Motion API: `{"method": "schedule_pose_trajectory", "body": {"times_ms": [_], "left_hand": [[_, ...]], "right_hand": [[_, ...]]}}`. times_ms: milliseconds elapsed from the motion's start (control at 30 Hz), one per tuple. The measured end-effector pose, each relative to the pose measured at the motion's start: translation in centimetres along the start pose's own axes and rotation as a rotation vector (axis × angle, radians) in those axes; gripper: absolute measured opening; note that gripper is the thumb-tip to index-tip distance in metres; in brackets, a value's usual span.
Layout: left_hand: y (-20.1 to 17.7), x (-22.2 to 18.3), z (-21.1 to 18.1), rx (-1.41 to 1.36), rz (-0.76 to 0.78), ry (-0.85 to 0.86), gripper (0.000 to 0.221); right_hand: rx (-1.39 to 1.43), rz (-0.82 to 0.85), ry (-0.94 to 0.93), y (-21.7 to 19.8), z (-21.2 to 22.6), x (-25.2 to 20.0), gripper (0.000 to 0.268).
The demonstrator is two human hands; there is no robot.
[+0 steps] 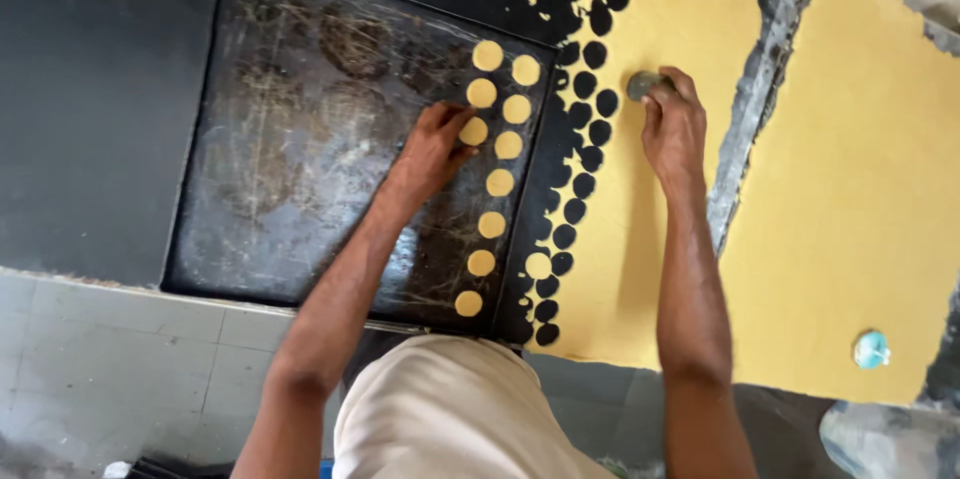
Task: The person uses a circular cutter to punch out shapes from a sheet of yellow dough and arranges them on a black baking tray.
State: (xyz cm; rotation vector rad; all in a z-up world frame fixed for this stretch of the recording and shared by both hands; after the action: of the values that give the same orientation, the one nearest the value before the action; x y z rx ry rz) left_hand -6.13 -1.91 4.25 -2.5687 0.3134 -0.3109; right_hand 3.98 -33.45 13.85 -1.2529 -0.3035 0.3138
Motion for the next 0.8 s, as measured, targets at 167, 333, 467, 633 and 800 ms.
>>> {"method": "schedule_pose_trajectory", "body": {"times_ms": [167, 333, 467, 633, 800], "left_hand": [[-1.3, -0.7, -1.0, 0.012, -0.043, -0.048, 0.039], [-2.5, -1.3, -1.8, -0.026, -0.078, -0.062, 0.032], [-2.7, -2.7, -1.3, -0.060, -0.079, -0.091, 0.032], [-1.3, -4.9, 0.1, -0.043, -0.157, -0.085, 0.033], [1.1, -5.5, 0.9, -0.101, -0.097, -0.172, 0.048]], "right_hand": [[-0.044, 0.051, -0.097, 2.4, -1.5, 1.9, 0.017], [0.010, 0.187, -0.129, 4.4, -3.0, 5.6, 0.010], [0.096, 0.547, 0.428, 2.1, -5.5, 7.1, 0.030], [-0.070, 0.265, 0.021, 1.5, 2.3, 3.1, 0.052], [-0.036, -0.198, -0.499, 9.2, 13.9, -4.4, 0.047]]}}
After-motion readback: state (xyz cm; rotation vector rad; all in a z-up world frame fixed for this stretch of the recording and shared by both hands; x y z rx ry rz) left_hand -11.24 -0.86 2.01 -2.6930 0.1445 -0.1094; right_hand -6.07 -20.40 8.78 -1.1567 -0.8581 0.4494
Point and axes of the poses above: each hand's wrist, its own x-axis towards the middle knuckle, its own y-axis out of the palm, z = x × y, the point moved 4 cm from there along x, towards the middle knuckle, and after that the axes turned 13 degrees about z, right-handed, at the moved point
